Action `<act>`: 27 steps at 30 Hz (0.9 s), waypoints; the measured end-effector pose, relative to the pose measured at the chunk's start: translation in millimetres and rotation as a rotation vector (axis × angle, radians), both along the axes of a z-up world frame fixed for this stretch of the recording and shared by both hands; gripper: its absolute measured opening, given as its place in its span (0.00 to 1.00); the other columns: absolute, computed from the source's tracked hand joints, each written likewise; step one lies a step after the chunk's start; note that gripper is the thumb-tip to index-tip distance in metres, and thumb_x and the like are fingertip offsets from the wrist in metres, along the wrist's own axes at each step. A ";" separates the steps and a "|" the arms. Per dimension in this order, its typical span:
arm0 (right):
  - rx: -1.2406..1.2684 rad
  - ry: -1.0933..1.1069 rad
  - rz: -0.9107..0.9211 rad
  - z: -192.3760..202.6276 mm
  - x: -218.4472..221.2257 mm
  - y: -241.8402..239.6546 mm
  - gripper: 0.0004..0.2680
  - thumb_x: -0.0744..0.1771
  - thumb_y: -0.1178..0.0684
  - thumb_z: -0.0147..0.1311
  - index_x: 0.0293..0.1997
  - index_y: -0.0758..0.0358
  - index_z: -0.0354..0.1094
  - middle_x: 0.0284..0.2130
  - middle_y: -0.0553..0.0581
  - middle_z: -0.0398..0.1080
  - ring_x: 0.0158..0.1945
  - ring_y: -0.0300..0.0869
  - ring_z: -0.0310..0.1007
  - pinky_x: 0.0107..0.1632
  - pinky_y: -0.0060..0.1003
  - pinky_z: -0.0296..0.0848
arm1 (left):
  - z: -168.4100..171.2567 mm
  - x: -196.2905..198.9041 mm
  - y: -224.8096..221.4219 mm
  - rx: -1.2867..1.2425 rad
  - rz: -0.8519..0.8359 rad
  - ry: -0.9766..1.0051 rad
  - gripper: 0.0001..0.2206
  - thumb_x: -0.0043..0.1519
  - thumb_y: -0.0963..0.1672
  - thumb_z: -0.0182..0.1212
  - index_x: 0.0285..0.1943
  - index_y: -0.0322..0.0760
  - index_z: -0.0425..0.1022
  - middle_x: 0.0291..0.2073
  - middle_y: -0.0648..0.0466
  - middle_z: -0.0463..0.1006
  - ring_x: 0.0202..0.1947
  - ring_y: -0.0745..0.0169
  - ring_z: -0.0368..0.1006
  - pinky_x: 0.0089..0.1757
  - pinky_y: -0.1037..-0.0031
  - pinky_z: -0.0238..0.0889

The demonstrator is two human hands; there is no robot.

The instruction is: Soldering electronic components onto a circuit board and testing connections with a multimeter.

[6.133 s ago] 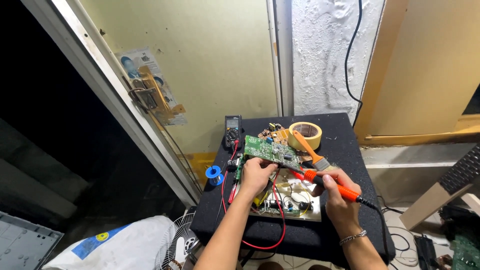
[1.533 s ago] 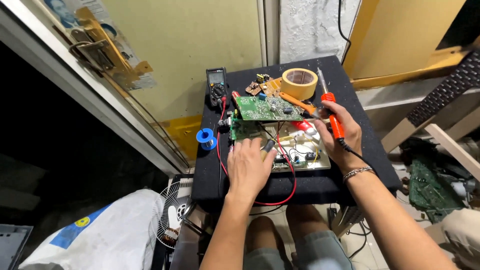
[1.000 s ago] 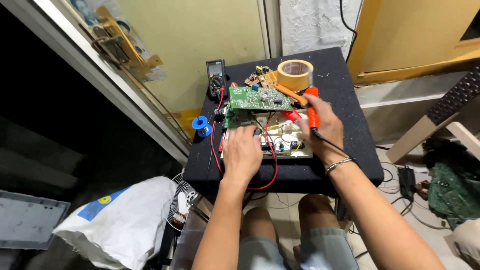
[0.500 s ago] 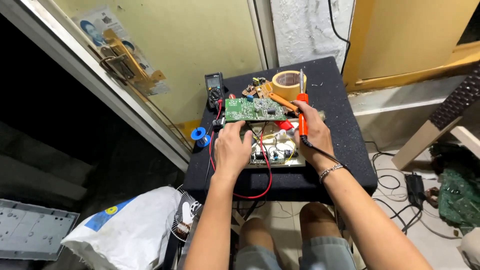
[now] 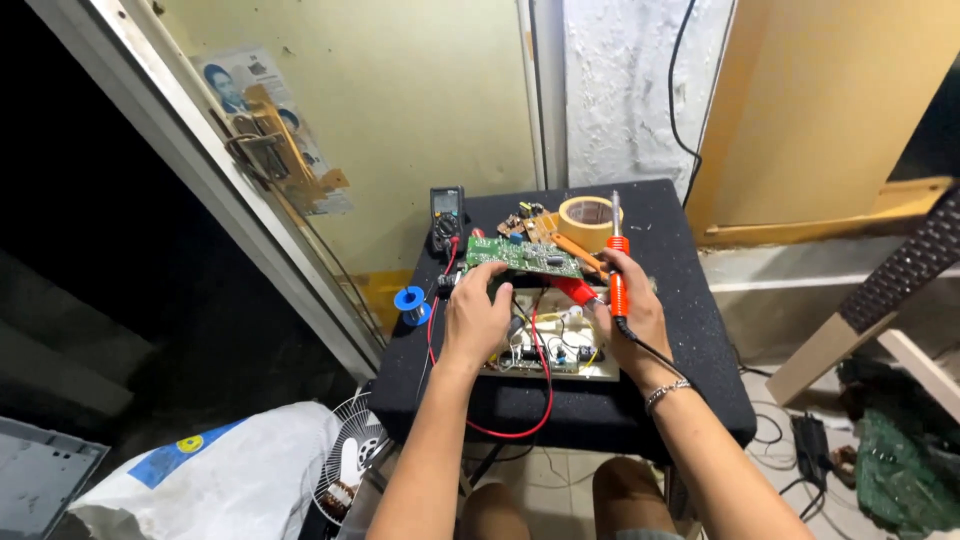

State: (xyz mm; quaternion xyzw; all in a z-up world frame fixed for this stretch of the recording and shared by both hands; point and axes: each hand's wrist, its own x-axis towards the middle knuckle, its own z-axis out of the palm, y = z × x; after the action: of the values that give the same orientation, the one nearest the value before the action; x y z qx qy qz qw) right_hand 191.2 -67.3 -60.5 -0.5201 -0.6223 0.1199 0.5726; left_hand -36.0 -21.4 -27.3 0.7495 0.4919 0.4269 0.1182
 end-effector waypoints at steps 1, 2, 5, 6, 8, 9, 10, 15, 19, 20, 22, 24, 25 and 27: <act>0.008 -0.006 0.002 0.1 0.9 1.7 0.29 0.59 0.63 0.54 0.71 0.49 0.59 0.53 0.62 0.70 0.54 0.63 0.73 0.56 0.58 0.70 | 0.8 0.2 2.2 0.008 0.002 -0.006 0.13 0.62 0.45 0.58 0.55 0.44 0.77 0.47 0.49 0.81 0.50 0.43 0.78 0.51 0.56 0.70; 0.073 0.070 -0.015 0.2 2.1 3.3 0.27 0.60 0.65 0.52 0.70 0.55 0.59 0.52 0.65 0.70 0.46 0.57 0.75 0.51 0.52 0.73 | 1.6 0.5 4.2 0.009 0.002 -0.026 0.14 0.61 0.45 0.59 0.56 0.44 0.77 0.46 0.48 0.81 0.50 0.43 0.78 0.50 0.57 0.70; 0.188 0.152 -0.066 3.4 1.0 2.7 0.24 0.62 0.68 0.49 0.69 0.65 0.60 0.50 0.69 0.70 0.39 0.53 0.76 0.44 0.47 0.77 | 8.4 -0.7 4.1 -0.014 0.004 -0.052 0.15 0.60 0.44 0.60 0.56 0.42 0.77 0.47 0.47 0.80 0.50 0.43 0.78 0.50 0.57 0.70; 0.233 0.158 -0.109 4.6 1.0 1.3 0.23 0.63 0.68 0.49 0.69 0.68 0.59 0.50 0.71 0.70 0.39 0.54 0.76 0.43 0.47 0.77 | 11.1 -0.4 2.9 -0.043 0.000 -0.058 0.15 0.60 0.44 0.60 0.57 0.41 0.77 0.47 0.46 0.80 0.50 0.42 0.78 0.51 0.57 0.70; 0.268 0.160 -0.140 11.1 0.9 -5.5 0.23 0.64 0.68 0.49 0.69 0.68 0.58 0.51 0.70 0.69 0.41 0.53 0.76 0.43 0.46 0.76 | 10.8 -0.4 4.1 -0.061 0.008 -0.052 0.15 0.60 0.44 0.60 0.56 0.41 0.77 0.47 0.46 0.80 0.50 0.43 0.78 0.51 0.57 0.70; 0.301 0.162 -0.176 14.0 1.1 -9.4 0.22 0.65 0.68 0.50 0.70 0.68 0.57 0.52 0.69 0.69 0.42 0.52 0.76 0.43 0.44 0.76 | 10.5 -0.2 4.3 -0.081 0.012 -0.045 0.15 0.60 0.45 0.60 0.56 0.41 0.77 0.48 0.47 0.80 0.50 0.44 0.78 0.50 0.57 0.70; 0.302 0.163 -0.173 17.0 0.1 -13.9 0.22 0.65 0.68 0.50 0.70 0.68 0.57 0.52 0.69 0.69 0.42 0.52 0.76 0.43 0.44 0.76 | 9.6 -1.0 3.3 -0.079 0.014 -0.045 0.15 0.60 0.45 0.60 0.56 0.41 0.77 0.48 0.47 0.80 0.50 0.44 0.78 0.50 0.57 0.70; 0.493 0.201 -0.229 17.4 2.8 -16.6 0.20 0.66 0.72 0.52 0.68 0.74 0.56 0.51 0.74 0.69 0.41 0.56 0.77 0.46 0.50 0.77 | 5.8 -4.9 1.6 -0.091 0.028 0.050 0.13 0.61 0.46 0.60 0.54 0.48 0.78 0.46 0.53 0.81 0.49 0.50 0.79 0.49 0.60 0.72; 0.601 0.243 -0.244 20.6 3.0 -21.3 0.21 0.66 0.74 0.56 0.67 0.76 0.56 0.52 0.74 0.69 0.39 0.55 0.77 0.47 0.47 0.77 | 10.3 5.6 -15.4 0.091 0.059 0.095 0.08 0.60 0.45 0.59 0.47 0.47 0.79 0.36 0.54 0.80 0.41 0.50 0.80 0.45 0.62 0.72; 0.627 0.266 -0.229 18.3 5.1 -18.1 0.21 0.66 0.74 0.57 0.67 0.76 0.55 0.52 0.74 0.69 0.39 0.55 0.77 0.47 0.47 0.77 | 12.1 14.0 -18.9 0.189 -0.033 0.092 0.10 0.60 0.46 0.61 0.48 0.46 0.79 0.37 0.53 0.80 0.42 0.49 0.79 0.46 0.62 0.71; 0.651 0.291 -0.210 16.6 6.1 -14.9 0.22 0.66 0.75 0.58 0.67 0.77 0.54 0.52 0.75 0.68 0.39 0.56 0.77 0.48 0.47 0.78 | 18.9 36.0 -27.3 0.284 -0.120 0.092 0.11 0.60 0.47 0.63 0.50 0.44 0.79 0.37 0.52 0.80 0.43 0.48 0.78 0.47 0.63 0.70; 0.675 0.324 -0.169 19.8 3.1 -13.1 0.23 0.66 0.75 0.58 0.67 0.76 0.53 0.53 0.74 0.67 0.41 0.54 0.76 0.51 0.47 0.77 | 30.5 62.2 -35.0 0.318 -0.289 0.168 0.23 0.57 0.47 0.66 0.61 0.36 0.73 0.47 0.43 0.77 0.51 0.38 0.74 0.51 0.54 0.67; 0.679 0.320 -0.164 24.2 1.6 -13.3 0.23 0.66 0.75 0.58 0.67 0.76 0.53 0.53 0.74 0.67 0.41 0.54 0.76 0.51 0.47 0.77 | 30.9 71.5 -29.8 0.323 -0.285 0.163 0.23 0.57 0.47 0.66 0.61 0.36 0.73 0.47 0.43 0.77 0.51 0.38 0.74 0.51 0.54 0.67; 0.686 0.301 -0.140 33.4 -1.1 -14.1 0.23 0.66 0.75 0.58 0.67 0.76 0.53 0.53 0.74 0.66 0.41 0.53 0.75 0.49 0.48 0.76 | 32.3 90.7 -19.3 0.145 -0.377 0.246 0.28 0.62 0.50 0.60 0.70 0.35 0.66 0.56 0.39 0.75 0.60 0.36 0.70 0.56 0.50 0.65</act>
State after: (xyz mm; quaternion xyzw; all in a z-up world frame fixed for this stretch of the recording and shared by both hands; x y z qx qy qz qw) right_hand 190.1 -81.4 -27.1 -0.3163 -0.4982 -0.0598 0.8051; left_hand 54.7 -40.8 5.0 0.8811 0.3220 0.3368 0.0807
